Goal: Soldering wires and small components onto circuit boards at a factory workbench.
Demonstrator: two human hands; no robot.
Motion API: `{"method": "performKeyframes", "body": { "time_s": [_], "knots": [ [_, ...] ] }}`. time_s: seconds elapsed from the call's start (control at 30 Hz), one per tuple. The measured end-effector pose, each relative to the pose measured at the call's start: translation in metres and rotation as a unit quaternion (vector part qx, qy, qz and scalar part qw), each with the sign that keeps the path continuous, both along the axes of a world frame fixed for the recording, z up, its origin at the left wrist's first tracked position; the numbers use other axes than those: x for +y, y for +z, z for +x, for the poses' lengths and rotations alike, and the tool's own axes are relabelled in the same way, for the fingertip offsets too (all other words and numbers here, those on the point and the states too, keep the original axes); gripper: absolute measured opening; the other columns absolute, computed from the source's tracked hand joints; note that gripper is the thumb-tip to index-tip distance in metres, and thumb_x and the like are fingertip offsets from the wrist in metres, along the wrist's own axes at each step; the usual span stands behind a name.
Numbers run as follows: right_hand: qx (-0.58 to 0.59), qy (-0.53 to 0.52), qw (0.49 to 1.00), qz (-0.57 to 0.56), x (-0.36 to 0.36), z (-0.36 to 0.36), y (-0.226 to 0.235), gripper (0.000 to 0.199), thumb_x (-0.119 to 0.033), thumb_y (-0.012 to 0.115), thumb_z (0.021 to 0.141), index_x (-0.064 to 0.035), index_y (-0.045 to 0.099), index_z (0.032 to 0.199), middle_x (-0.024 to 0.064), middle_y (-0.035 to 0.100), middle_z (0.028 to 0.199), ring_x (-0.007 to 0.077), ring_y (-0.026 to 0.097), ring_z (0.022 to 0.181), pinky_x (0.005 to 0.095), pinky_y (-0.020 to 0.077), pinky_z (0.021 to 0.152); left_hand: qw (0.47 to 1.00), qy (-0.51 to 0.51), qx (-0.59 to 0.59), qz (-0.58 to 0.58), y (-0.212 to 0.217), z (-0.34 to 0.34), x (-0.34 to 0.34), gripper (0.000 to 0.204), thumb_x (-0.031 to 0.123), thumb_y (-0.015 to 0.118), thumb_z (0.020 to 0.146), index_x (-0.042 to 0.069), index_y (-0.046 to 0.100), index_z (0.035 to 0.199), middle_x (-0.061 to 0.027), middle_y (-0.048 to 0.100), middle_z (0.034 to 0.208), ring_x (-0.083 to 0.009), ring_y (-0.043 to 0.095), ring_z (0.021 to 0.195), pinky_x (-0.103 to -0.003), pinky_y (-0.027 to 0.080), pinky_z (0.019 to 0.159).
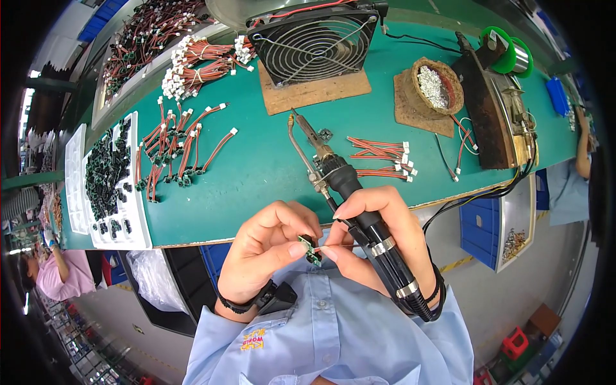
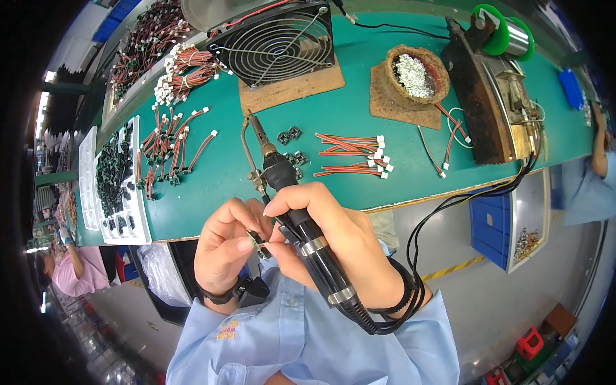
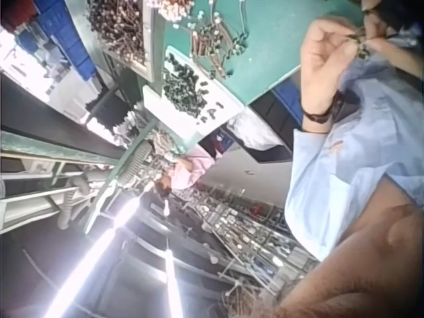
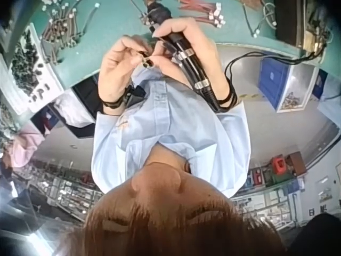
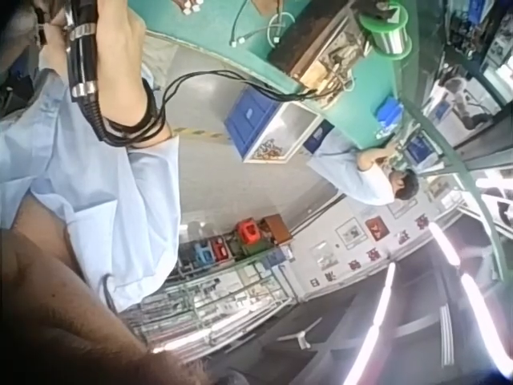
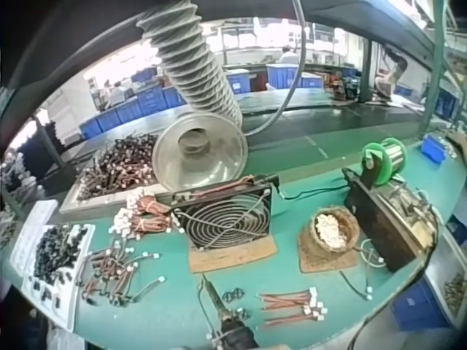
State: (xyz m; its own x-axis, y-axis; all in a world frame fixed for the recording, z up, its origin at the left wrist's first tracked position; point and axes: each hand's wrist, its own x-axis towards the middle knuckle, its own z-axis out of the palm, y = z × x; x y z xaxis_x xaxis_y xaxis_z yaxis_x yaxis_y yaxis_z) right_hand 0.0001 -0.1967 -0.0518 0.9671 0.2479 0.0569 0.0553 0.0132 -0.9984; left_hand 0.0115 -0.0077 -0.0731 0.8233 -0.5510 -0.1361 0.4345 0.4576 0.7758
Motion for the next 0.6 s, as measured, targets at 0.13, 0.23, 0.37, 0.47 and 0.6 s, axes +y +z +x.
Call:
{"method": "performKeyframes", "body": {
  "time_s": [0.13,0.23,0.37,0.47,0.6],
  "knots": [
    [-0.023,-0.041,0.998,-0.032,0.003,-0.003,-0.001,0.046,0.005,0.070,0.072,-0.0039,0.041,0.106,0.0078,0.058,0.080,0.0120,0.060,0.077,0.0255,0.0494,0.065,0.999,0.010,-0.027,0.039,0.004,-0.001,-0.003,0.010,0.000,0.052,0.084,0.001,0.048,0.094,-0.0142,0.056,0.101,-0.0167,0.053,0.095,-0.031,0.040,0.086],
    [-0.076,-0.104,0.987,-0.098,0.003,-0.004,-0.012,0.047,0.000,0.073,0.070,-0.0047,0.045,0.107,0.0067,0.060,0.079,0.0138,0.060,0.077,0.0279,0.0484,0.068,0.996,0.046,-0.031,0.070,0.004,-0.002,-0.008,0.010,0.000,0.052,0.083,0.002,0.047,0.092,-0.0157,0.058,0.098,-0.0183,0.054,0.093,-0.032,0.041,0.085],
    [-0.178,-0.204,0.946,-0.177,-0.004,-0.010,-0.022,0.049,-0.016,0.078,0.067,-0.0070,0.052,0.108,0.0040,0.062,0.078,0.0154,0.060,0.076,0.0340,0.0430,0.076,0.983,0.134,-0.025,0.120,-0.005,0.001,-0.010,0.010,0.003,0.052,0.081,0.002,0.046,0.089,-0.0176,0.060,0.092,-0.0209,0.057,0.088,-0.032,0.043,0.082],
    [-0.196,-0.230,0.944,-0.129,-0.014,-0.024,-0.023,0.052,-0.026,0.079,0.066,-0.0088,0.054,0.108,0.0037,0.062,0.076,0.0153,0.059,0.077,0.0394,0.0365,0.085,0.967,0.203,-0.042,0.146,-0.016,0.005,-0.005,0.009,0.002,0.051,0.081,0.002,0.045,0.088,-0.0186,0.061,0.093,-0.0210,0.057,0.089,-0.032,0.043,0.083],
    [-0.261,-0.088,0.918,-0.286,-0.029,-0.036,-0.026,0.058,-0.041,0.074,0.068,-0.0065,0.051,0.108,0.0072,0.062,0.074,0.0154,0.057,0.068,0.0440,0.0296,0.087,0.950,0.230,-0.085,0.194,-0.020,0.012,-0.002,0.009,0.000,0.049,0.081,0.002,0.044,0.088,-0.0188,0.062,0.095,-0.0207,0.058,0.090,-0.032,0.043,0.083]
  ]
}}
